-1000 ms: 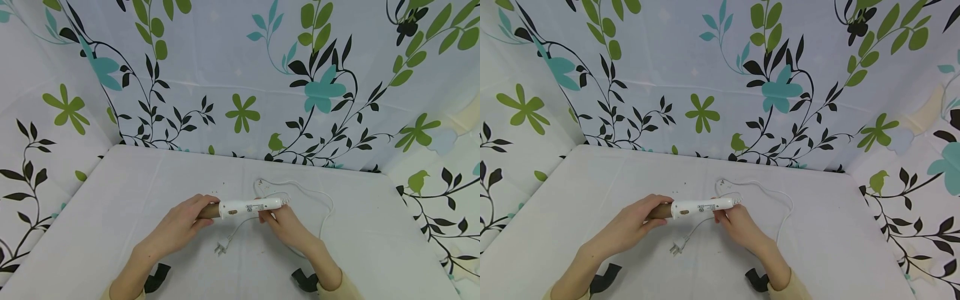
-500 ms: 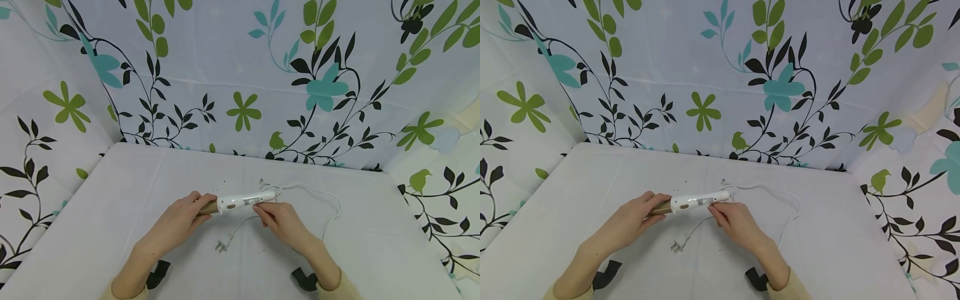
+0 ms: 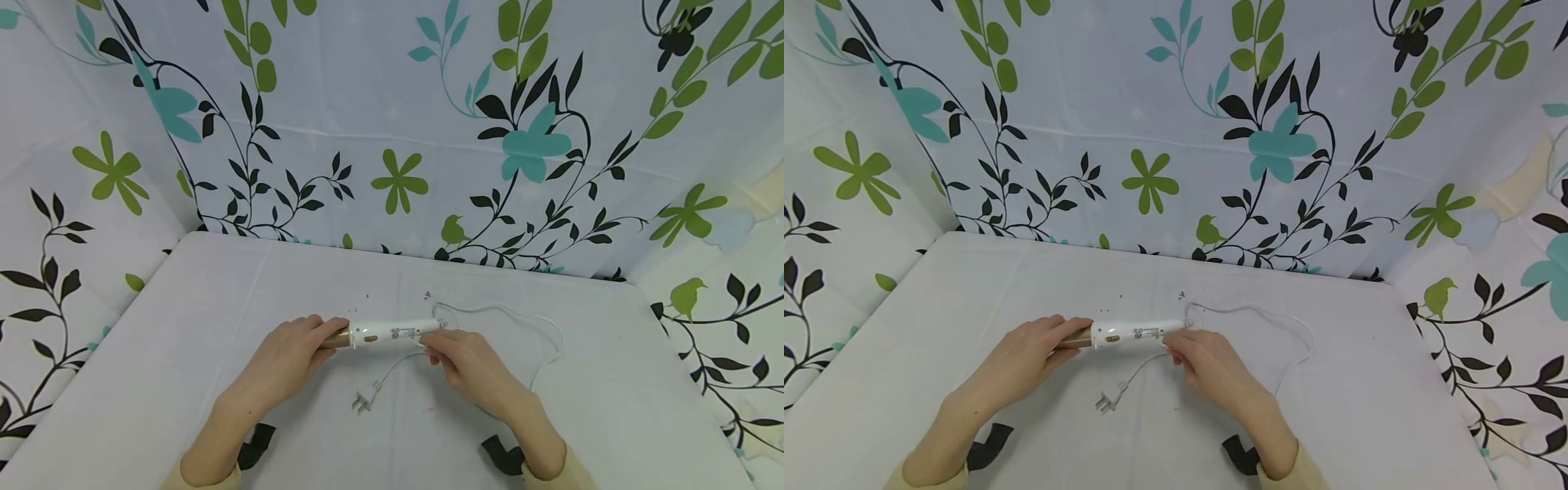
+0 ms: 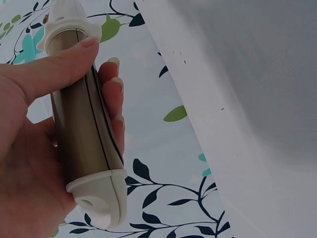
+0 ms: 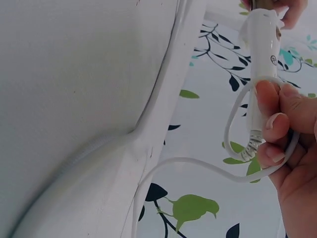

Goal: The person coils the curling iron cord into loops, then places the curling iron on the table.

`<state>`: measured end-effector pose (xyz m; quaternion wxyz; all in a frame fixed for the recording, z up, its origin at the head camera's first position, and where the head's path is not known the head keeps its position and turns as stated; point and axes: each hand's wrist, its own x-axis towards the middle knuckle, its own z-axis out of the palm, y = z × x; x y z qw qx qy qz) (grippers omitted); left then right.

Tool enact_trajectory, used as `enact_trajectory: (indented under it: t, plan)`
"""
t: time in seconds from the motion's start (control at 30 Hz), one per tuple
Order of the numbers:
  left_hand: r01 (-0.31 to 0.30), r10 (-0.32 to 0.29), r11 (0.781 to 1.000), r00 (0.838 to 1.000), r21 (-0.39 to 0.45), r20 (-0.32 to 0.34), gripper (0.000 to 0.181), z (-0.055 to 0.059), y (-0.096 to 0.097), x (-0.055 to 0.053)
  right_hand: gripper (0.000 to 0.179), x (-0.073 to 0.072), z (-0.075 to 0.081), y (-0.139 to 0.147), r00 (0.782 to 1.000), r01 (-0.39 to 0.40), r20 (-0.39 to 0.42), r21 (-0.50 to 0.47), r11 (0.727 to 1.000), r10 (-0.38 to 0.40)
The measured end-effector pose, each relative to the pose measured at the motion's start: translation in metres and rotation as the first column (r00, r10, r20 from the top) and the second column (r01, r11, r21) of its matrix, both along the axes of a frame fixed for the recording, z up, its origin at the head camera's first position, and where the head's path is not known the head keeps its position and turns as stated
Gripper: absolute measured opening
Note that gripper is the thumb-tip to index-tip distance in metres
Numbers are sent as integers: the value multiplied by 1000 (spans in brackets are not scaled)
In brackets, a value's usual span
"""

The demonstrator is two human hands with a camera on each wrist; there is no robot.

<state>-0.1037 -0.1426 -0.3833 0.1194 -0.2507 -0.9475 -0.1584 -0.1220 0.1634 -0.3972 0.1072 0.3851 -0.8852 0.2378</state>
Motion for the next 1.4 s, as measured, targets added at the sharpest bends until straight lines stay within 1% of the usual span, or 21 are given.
enact_trajectory:
  t: [0.1, 0.2, 0.33, 0.43, 0.57, 0.77, 0.97, 1.07, 1.13, 1.23, 1.3, 1.4]
  plan:
    - [-3, 3, 1000, 1000, -12, 1, 43, 0, 0, 0, 37, 0, 1, 0, 1000, 10, -27, -31, 999, -11]
    - [-8, 9, 1000, 1000, -21, 4, 44, 1, 1, 1, 34, -1, 1, 0, 998, 5, -65, -74, 997, -10]
    - [-9, 9, 999, 1000, -31, -6, 46, 1, 1, 2, 25, -3, 1, 1, 989, -26, -149, -130, 991, 7]
    - [-5, 4, 999, 1000, -42, -29, 47, 2, 1, 2, 23, -5, 1, 2, 978, -56, -206, -185, 981, 17]
    - [-4, 2, 999, 999, -54, -46, 47, 2, 1, 1, 23, -7, 3, 5, 977, -67, -213, -255, 965, 11]
    - [11, -12, 998, 1000, -59, -28, 46, 0, 1, 0, 25, -10, 2, 8, 977, -64, -212, -307, 950, -2]
    - [51, -51, 998, 998, -31, -20, 47, -1, -1, 0, 23, -12, 3, 11, 988, -39, -151, -397, 917, -24]
    - [72, -73, 997, 997, -11, -32, 48, -1, -2, -1, 23, -13, 3, 14, 993, -27, -115, -417, 909, -23]
    - [85, -85, 996, 996, 1, -40, 48, -1, -2, -1, 23, -14, 3, 16, 997, -16, -74, -430, 903, -18]
    - [106, -105, 994, 993, 13, -45, 47, -1, -2, -2, 23, -15, 3, 20, 1000, 6, 12, -456, 890, 0]
    - [118, -117, 993, 992, 20, -49, 47, -2, -2, -3, 21, -16, 3, 22, 996, 26, 84, -477, 879, 16]
    - [130, -128, 991, 990, 33, -60, 46, -2, 0, -3, 18, -18, 3, 27, 986, 33, 156, -508, 861, 55]
